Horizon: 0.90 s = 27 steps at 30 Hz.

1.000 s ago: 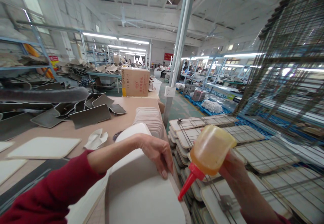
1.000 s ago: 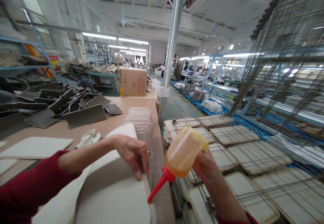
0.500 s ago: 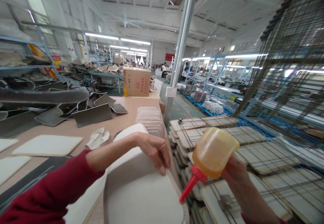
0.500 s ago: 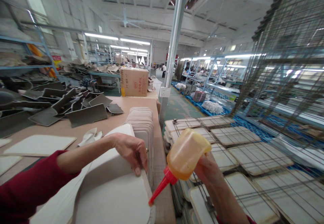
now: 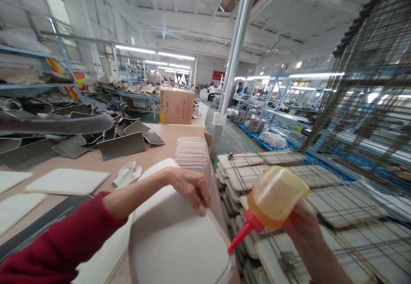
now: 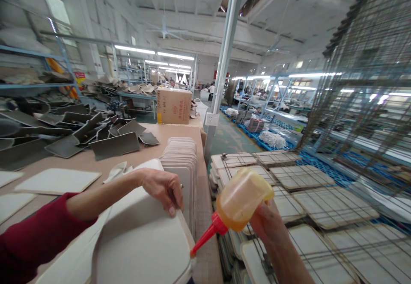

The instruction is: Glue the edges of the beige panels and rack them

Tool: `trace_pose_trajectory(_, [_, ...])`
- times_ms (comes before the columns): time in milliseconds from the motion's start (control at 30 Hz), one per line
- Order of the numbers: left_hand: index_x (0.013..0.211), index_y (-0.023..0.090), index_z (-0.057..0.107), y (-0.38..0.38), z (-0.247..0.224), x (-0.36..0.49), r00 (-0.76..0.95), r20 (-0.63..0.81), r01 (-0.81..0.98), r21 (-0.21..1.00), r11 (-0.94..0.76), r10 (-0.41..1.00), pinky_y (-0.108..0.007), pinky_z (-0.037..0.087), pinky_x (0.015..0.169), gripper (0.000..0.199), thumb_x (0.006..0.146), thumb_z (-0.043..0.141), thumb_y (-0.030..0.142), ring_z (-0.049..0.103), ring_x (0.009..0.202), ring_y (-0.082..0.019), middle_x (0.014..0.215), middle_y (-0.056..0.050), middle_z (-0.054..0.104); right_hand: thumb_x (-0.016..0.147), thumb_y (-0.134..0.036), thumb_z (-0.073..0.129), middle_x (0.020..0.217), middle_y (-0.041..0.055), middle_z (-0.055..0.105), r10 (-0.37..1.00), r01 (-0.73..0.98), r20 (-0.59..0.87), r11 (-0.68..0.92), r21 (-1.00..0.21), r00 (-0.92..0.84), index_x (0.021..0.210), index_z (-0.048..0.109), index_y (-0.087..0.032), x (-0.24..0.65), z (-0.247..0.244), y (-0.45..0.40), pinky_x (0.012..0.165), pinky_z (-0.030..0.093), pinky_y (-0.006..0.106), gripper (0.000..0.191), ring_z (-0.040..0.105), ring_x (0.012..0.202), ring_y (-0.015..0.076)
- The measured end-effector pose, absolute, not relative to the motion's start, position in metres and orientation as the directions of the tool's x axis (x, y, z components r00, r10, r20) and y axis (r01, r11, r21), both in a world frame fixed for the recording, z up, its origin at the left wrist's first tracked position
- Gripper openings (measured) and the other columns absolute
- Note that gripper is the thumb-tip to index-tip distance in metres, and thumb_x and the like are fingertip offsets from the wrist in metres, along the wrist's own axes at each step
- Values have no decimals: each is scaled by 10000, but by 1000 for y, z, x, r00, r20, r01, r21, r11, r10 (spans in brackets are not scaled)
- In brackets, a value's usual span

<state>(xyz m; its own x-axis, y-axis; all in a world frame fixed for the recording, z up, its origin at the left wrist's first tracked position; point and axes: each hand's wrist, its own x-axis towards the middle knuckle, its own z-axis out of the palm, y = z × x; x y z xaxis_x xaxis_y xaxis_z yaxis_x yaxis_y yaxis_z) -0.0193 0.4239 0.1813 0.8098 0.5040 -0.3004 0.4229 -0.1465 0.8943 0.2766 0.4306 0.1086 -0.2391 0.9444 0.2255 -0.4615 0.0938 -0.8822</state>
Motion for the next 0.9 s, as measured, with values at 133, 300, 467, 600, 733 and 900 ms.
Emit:
trace_pose_trajectory(133, [804,103,741,423,180,-26,786,-293,429,892,-140,545,-154,454,593,466,579,747,511,567,616,-110,682,-8,690,546,-469,776,851,44,673,987,-574,92,0,-819,-131,1077,619,-303,274,109,424,853,479,469,578,628,786,265])
trace_pose_trajectory(300, [779,111,733,424,179,-35,747,-286,433,894,-112,601,-154,426,556,452,585,745,519,537,597,-105,632,2,652,486,-374,816,888,43,677,992,-585,97,126,-801,81,1130,578,-306,273,105,418,661,537,380,690,628,706,233])
trace_pose_trajectory(467, [700,130,710,420,183,-39,689,-287,459,883,-94,665,-159,376,511,410,590,742,523,487,565,-93,585,22,600,520,-428,799,693,31,647,983,-439,161,185,-879,91,729,654,-249,284,100,414,663,537,354,311,619,686,222])
trace_pose_trajectory(600, [623,138,667,417,187,-41,660,-272,472,875,-105,700,-167,321,481,366,626,724,500,415,531,-77,531,41,519,540,-464,780,616,31,612,977,-359,187,211,-909,101,597,608,-236,290,91,411,685,539,384,291,620,685,236])
trace_pose_trajectory(733, [581,136,625,416,185,-44,620,-253,494,861,-119,742,-174,253,451,334,656,708,451,355,530,-71,516,47,445,584,-445,747,786,49,665,940,-387,186,291,-875,285,856,650,-258,284,77,408,635,542,394,344,627,696,248])
trace_pose_trajectory(900, [666,130,664,418,176,-50,565,-237,493,865,-93,790,-182,267,470,298,660,700,426,390,561,-86,563,31,492,625,-424,728,916,71,667,942,-393,178,284,-875,285,1042,608,-243,279,73,403,667,541,410,470,631,747,245])
